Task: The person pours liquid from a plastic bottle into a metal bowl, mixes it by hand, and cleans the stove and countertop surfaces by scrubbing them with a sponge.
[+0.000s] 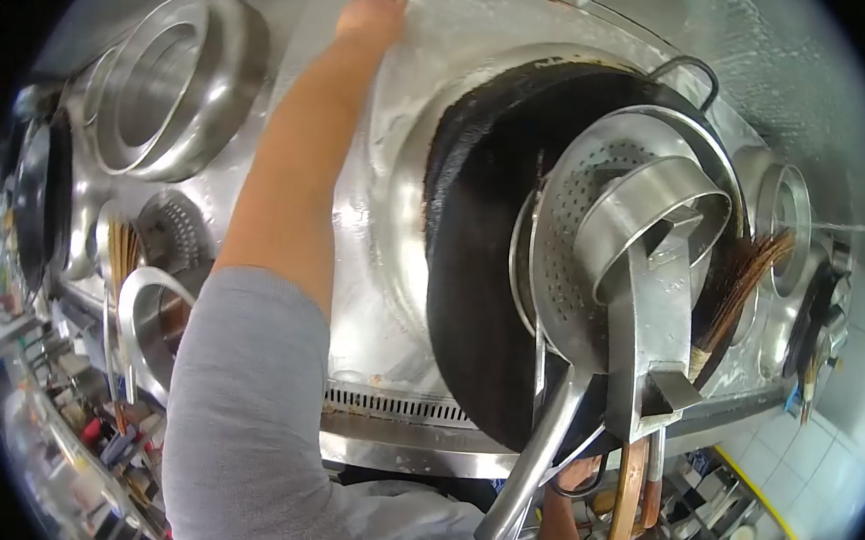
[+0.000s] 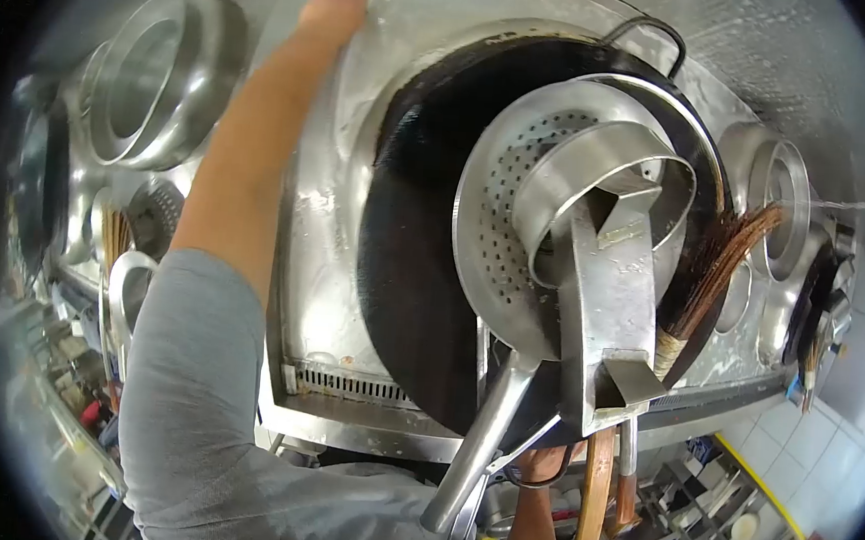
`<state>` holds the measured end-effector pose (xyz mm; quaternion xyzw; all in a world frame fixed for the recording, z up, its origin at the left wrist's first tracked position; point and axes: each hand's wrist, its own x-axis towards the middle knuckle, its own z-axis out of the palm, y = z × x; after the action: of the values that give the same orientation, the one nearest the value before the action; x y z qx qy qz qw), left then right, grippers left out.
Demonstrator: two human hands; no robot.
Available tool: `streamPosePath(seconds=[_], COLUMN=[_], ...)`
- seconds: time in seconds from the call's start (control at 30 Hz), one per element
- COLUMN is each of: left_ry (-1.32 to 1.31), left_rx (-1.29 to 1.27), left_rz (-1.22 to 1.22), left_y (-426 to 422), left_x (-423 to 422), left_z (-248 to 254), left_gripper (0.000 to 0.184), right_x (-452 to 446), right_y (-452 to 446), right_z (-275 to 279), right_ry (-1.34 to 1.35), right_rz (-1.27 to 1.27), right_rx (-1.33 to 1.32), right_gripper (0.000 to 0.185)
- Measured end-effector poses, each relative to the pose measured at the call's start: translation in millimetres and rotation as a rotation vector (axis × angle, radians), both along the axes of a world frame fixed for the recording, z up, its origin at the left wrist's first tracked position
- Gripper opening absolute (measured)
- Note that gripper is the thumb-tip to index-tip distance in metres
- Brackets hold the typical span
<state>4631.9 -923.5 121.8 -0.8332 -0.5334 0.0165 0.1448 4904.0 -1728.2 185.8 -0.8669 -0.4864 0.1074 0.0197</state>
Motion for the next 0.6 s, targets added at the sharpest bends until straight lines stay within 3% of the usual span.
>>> streamPosePath(seconds=[0.1, 0.2, 0.3, 0.4, 0.5, 0.6], left_ry=[0.059, -0.037, 0.367, 0.124, 0.070, 0.103], left_rx=[0.115, -0.295, 0.027, -0.186, -0.280, -0.261], left_rz=[-0.067, 0.202, -0.147, -0.111, -0.059, -0.170], left_y=[52, 14, 47, 30, -19, -78], left_x=[1, 24, -2, -10, -16, -33], left_z=[-39, 23, -34, 14, 32, 41], left_gripper=[0.040, 0.066, 0.046, 0.028, 0.051, 0.045], right_x=[-2, -1, -1, 0, 4, 7], right_y=[6, 15, 12, 11, 8, 6], right_z=[5, 9, 7, 3, 1, 1], right_ry=[0.063, 0.099, 0.107, 0.092, 0.066, 0.044], right_rz=[-0.070, -0.119, -0.106, -0.097, -0.067, -0.055], right_rx=[-0.035, -0.060, -0.053, -0.033, -0.007, 0.021], right_gripper=[0.055, 0.057, 0.055, 0.052, 0.050, 0.048])
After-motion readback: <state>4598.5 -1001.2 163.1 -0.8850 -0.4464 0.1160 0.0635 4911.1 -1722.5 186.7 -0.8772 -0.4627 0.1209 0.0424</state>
